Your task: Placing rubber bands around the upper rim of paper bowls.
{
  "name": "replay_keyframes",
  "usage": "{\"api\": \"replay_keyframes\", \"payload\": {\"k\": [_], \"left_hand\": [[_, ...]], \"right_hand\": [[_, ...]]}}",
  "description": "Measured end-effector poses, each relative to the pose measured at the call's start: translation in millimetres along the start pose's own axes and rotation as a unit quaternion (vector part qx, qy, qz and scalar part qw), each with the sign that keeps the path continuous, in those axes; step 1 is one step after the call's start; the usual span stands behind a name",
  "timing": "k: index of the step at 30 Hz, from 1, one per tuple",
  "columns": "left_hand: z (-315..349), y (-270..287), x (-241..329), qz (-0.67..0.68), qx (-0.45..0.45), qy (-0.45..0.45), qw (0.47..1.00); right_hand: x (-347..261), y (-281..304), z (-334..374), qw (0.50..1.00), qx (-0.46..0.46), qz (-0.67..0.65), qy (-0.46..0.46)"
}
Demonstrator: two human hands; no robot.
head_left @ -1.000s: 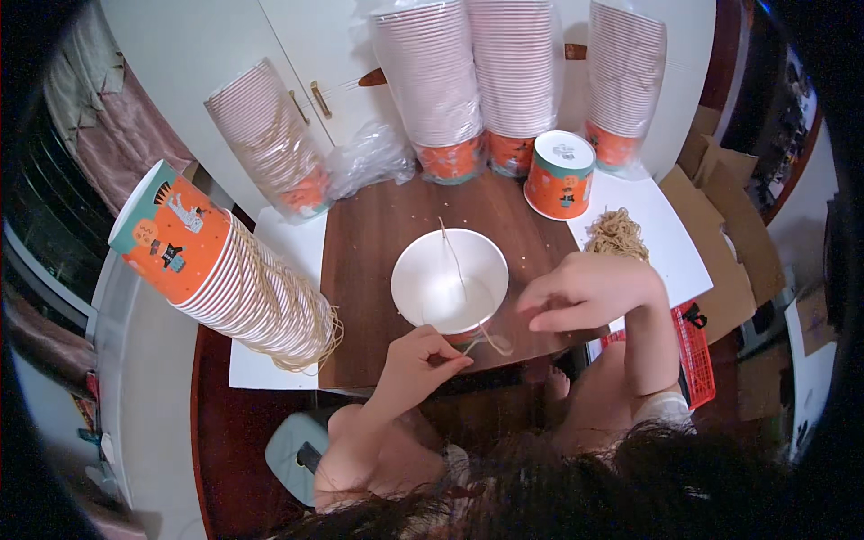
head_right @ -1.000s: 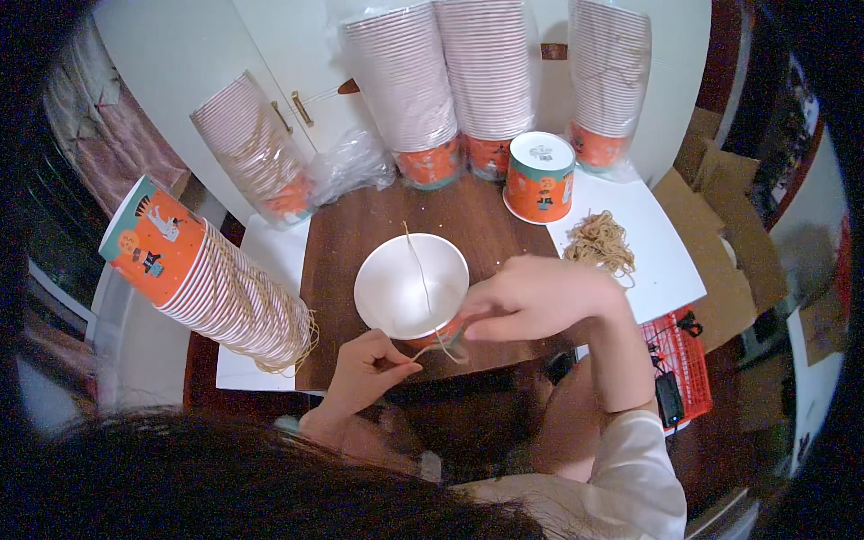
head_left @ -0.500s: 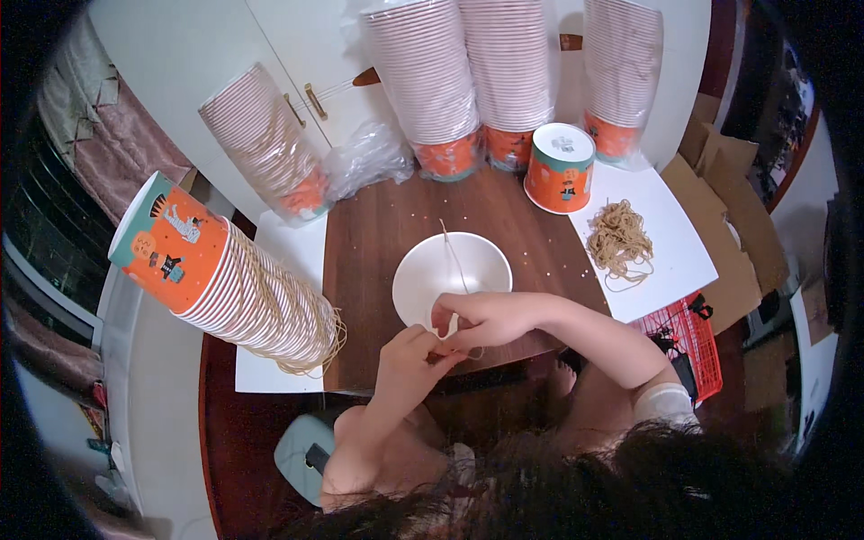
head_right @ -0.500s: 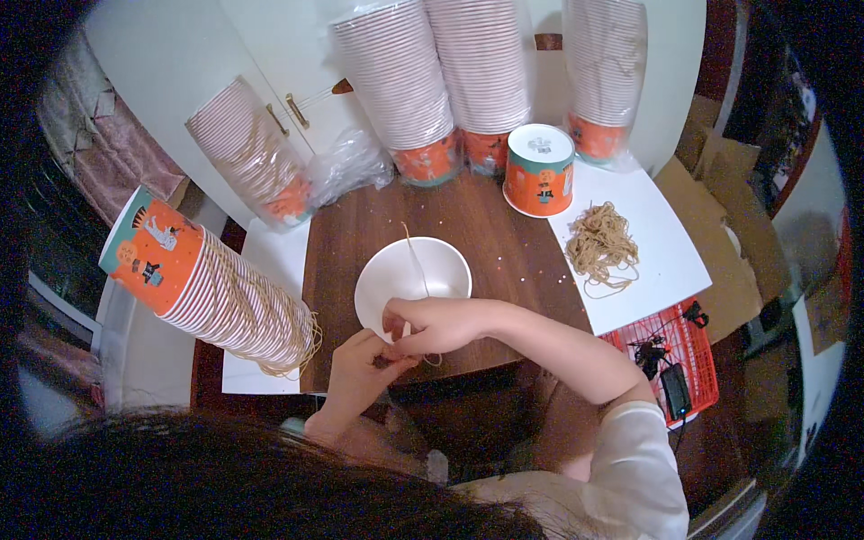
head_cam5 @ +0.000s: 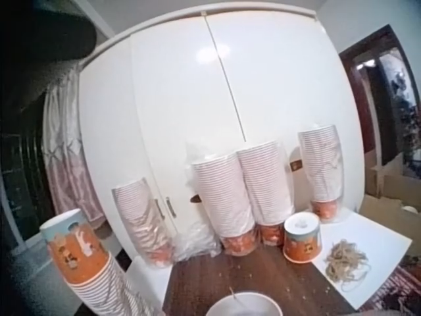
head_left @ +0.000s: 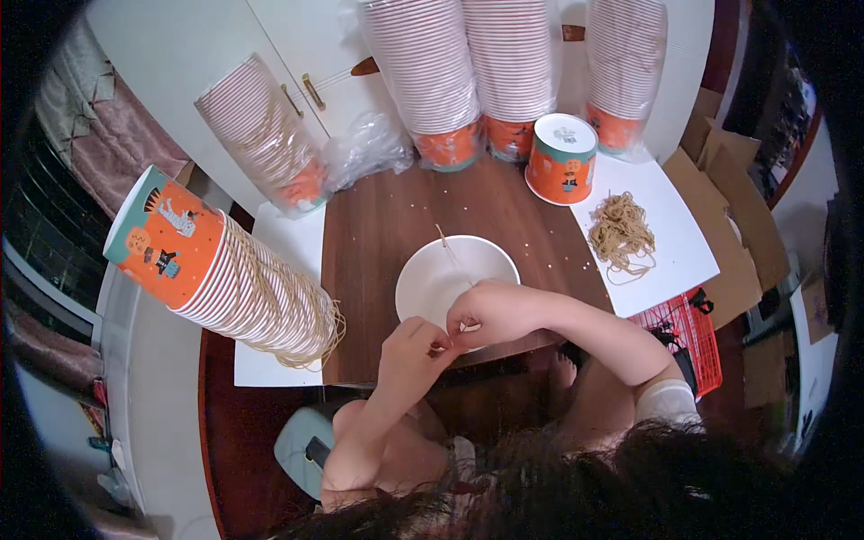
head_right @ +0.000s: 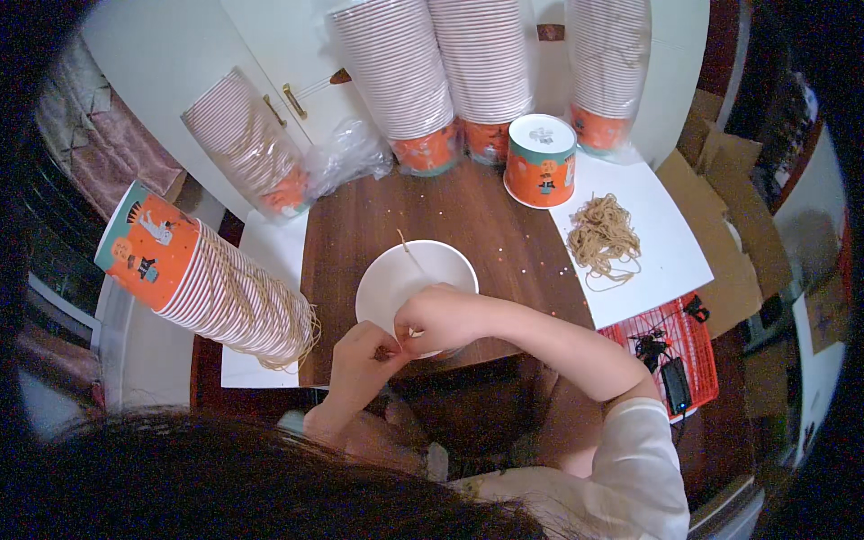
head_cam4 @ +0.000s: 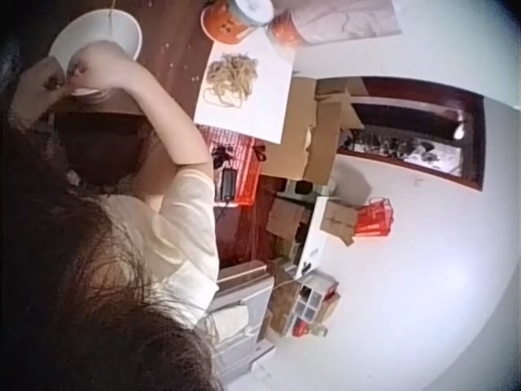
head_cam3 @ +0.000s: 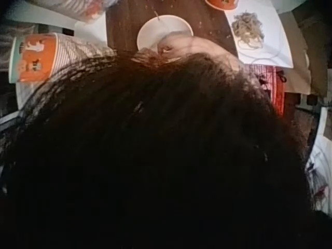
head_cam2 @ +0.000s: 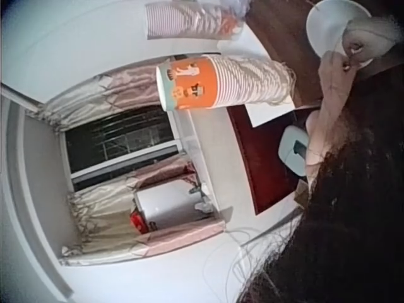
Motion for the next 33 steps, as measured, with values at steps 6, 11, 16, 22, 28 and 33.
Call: {"api": "replay_keyframes", "payload": {"k": [6, 11, 16, 22, 28, 33], "left_hand": [[3.1, -13.1, 13.9, -0.109, -0.055, -0.094, 0.988], [7.7, -23.0, 9.2, -0.12, -0.097, -0.121, 0.981], [14.7, -27.0, 22.4, -0.206, -0.069, -0.221, 0.951], [21.2, -25.6, 31.0, -0.251, -0.027, -0.293, 0.922], [23.8, -25.4, 34.0, -0.252, -0.015, -0.307, 0.918], [22.9, -24.6, 37.6, -0.248, -0.002, -0.312, 0.917]], "right_hand": [[23.1, -10.5, 3.0, 0.998, -0.057, -0.012, -0.001], [28.4, -21.7, -1.6, 0.995, -0.097, -0.023, 0.013], [27.6, -13.6, -2.0, 0.999, -0.041, 0.005, 0.029], [26.0, -6.0, 0.1, 1.0, 0.006, -0.002, 0.03], [26.8, -13.2, 1.2, 0.999, 0.003, -0.008, 0.034], [28.2, -14.1, 1.0, 0.999, 0.002, 0.019, 0.027]]}}
Point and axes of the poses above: each hand's wrist, its own z-axis away from the middle knuckle, its own y-axis out of the back of the hand, x = y × z, the point moved 10 cm from there along -z, towards the middle knuckle, and after that the axes turned 5 degrees about y, right-handed, at the moved point
